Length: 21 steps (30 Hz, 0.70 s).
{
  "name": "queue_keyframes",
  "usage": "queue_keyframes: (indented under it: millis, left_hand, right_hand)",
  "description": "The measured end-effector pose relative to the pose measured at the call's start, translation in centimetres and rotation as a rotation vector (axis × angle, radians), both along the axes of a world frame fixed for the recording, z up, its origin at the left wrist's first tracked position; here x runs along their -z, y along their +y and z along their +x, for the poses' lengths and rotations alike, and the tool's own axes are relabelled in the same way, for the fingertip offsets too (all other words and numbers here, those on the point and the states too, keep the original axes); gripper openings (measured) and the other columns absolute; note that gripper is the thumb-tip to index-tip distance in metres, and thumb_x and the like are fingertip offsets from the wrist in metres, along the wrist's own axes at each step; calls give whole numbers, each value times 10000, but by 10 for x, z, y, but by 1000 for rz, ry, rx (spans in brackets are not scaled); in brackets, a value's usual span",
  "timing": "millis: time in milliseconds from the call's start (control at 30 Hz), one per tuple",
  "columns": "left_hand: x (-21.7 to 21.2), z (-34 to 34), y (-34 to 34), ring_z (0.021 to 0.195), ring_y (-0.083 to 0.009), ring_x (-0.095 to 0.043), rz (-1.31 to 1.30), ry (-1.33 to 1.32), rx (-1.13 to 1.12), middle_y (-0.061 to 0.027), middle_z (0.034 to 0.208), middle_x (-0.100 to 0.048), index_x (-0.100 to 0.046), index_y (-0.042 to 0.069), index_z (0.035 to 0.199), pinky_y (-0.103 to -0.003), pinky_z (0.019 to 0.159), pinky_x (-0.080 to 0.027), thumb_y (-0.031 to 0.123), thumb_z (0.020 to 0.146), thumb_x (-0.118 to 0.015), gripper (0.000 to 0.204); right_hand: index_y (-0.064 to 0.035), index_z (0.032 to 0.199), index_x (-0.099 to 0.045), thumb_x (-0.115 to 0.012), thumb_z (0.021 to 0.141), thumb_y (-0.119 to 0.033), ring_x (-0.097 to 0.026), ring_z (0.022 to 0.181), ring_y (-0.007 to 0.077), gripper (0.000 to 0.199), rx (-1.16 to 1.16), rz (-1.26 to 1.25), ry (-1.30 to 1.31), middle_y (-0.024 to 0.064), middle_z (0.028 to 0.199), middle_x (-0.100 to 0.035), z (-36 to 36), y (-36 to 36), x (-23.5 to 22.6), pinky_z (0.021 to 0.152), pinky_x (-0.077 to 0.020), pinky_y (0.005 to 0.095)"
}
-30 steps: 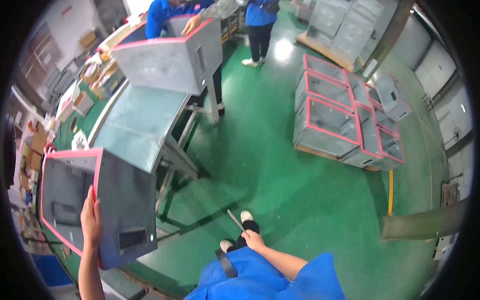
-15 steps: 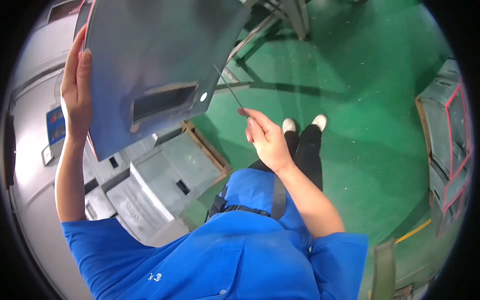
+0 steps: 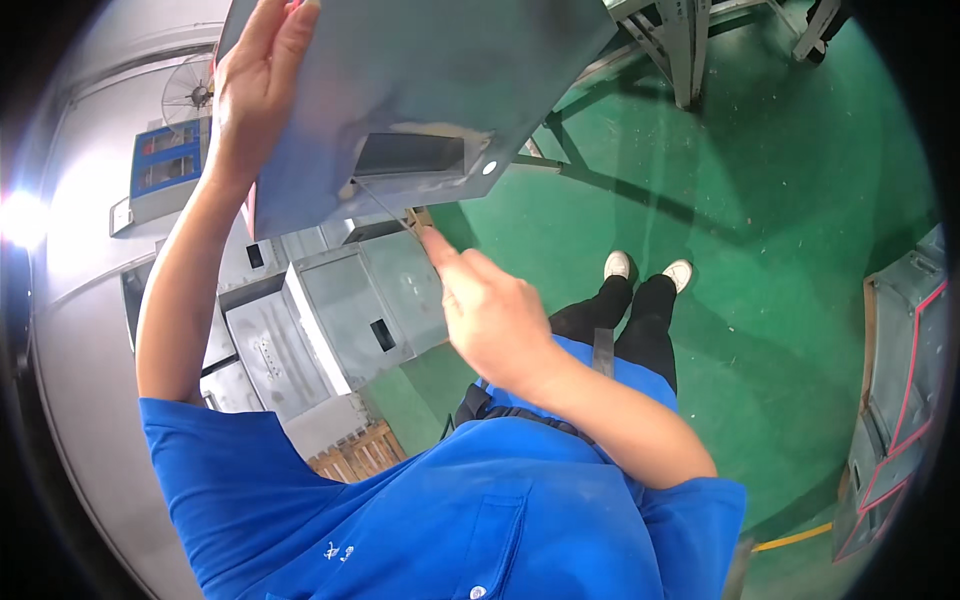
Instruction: Manually deburring or grinding the edges of cutouts on metal enclosure boxes using a metal file.
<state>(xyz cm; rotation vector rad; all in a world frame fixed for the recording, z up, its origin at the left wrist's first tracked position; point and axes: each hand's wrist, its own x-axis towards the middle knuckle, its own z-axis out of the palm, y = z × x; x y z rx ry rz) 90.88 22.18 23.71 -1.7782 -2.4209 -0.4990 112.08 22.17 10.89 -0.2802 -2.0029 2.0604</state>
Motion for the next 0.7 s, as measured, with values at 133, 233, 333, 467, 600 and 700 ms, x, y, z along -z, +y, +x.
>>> queue_keyframes:
  millis: [133, 233, 333, 467, 600, 700]
  left_hand:
    - [-6, 10, 9, 959, -247, -540, -22, 25, -57, -207, 1015, -552, -425, -5, 1172, -290, 812, -399, 206, 888, -439, 354]
    - [-3, 7, 3, 955, -259, -545, -1, 3, -38, -204, 1008, -554, -422, -1, 1174, -293, 806, -404, 208, 887, -439, 356]
    - [-5, 10, 3, 935, -271, -555, -13, -21, -76, -207, 996, -556, -420, 3, 1174, -300, 796, -411, 205, 885, -438, 353]
    - [-11, 19, 11, 921, -288, -560, -51, -28, -127, -223, 996, -549, -414, 2, 1175, -305, 786, -416, 200, 884, -431, 353]
    - [-8, 14, 6, 944, -299, -553, -38, -36, -118, -235, 1011, -539, -406, 1, 1179, -302, 791, -413, 197, 884, -425, 355]
    - [-12, 20, 9, 968, -314, -540, -58, -39, -110, -237, 1020, -534, -404, 1, 1180, -302, 800, -410, 193, 884, -423, 354]
  right_hand:
    - [-5, 1201, -419, -502, 728, 23, -519, 559, 287, 482, -12, 305, -18, 121, 671, -483, -17, -3, -27, 501, -442, 348]
    - [12, 1182, -423, -509, 691, 32, -525, 534, 280, 499, -42, 366, -16, 127, 658, -474, -14, -3, -29, 486, -450, 342]
    - [21, 1182, -418, -507, 688, 26, -519, 498, 267, 501, -20, 402, -8, 127, 657, -478, -5, -6, -37, 473, -451, 337]
    - [46, 1183, -410, -521, 662, 17, -517, 477, 251, 533, 17, 540, -4, 113, 637, -466, -23, -8, -36, 451, -447, 329]
    - [49, 1171, -421, -494, 666, 9, -529, 478, 242, 512, -64, 551, -76, 124, 655, -490, -4, -6, -55, 448, -446, 323]
    - [52, 1164, -427, -518, 641, 9, -524, 461, 242, 533, 36, 694, -9, 117, 648, -476, -27, -11, -47, 433, -439, 326]
